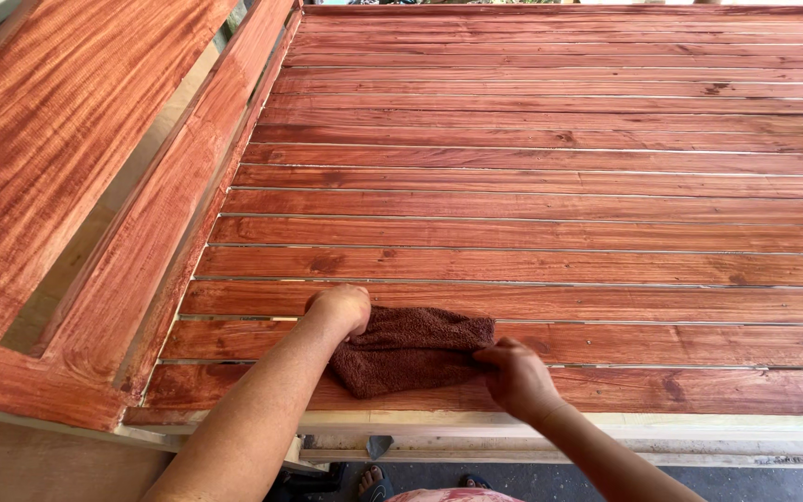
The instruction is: The person wipes a red-brown wood stain into the slats and frame of a wooden bench using a cloth, working section by section across the seat, edges, and backrest rails. A container of stain sits on the bench while they rub the finish into the wood by hand.
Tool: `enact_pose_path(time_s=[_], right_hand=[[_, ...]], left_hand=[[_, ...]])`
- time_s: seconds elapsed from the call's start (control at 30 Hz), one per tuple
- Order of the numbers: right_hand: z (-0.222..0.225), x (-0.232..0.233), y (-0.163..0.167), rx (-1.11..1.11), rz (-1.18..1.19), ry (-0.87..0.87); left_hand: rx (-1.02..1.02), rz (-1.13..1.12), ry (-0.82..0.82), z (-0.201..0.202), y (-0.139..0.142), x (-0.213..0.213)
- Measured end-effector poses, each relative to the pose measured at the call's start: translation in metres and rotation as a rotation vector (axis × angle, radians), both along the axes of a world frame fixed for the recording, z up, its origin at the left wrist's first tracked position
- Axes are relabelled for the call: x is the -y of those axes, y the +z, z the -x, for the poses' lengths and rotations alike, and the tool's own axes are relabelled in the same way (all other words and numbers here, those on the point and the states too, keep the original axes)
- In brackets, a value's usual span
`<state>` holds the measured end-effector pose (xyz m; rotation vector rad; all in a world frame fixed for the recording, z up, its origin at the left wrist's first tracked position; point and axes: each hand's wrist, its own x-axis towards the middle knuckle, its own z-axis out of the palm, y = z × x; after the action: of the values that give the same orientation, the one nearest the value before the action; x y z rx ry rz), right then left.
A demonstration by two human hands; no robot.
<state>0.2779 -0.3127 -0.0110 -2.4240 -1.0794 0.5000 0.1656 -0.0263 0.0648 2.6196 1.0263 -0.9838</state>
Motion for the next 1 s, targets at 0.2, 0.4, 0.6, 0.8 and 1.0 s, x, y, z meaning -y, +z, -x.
enact_pose_path(time_s=[0.2,0.4,0.6,0.8,1.0], right_hand=[[-0.013,-0.005,0.02,0.001,0.186,-0.304],[0.002,-0.02,-0.016,0.215,-0.006,-0.132],[0.006,-0.025,-0.037,-0.168,-0.349,-0.143],[0.005,-0.033,-0.043,-0.508,-0.532,-0.087],[0.008,-0.045,-0.026,-0.941,-0.559,-0.237]], left_hand=[[0.247,0.195,-0.026,-0.064,-0.04,0.026],[0.425,0.103,-0.311,-0.088,-0.073,0.104],[0.197,0.098,-0.371,-0.07,-0.026,0.115],[0.119,0.155,-0.445,-0.051,-0.004,0.081],[0.291,0.251,-0.409,-0.047,-0.041,0.043]])
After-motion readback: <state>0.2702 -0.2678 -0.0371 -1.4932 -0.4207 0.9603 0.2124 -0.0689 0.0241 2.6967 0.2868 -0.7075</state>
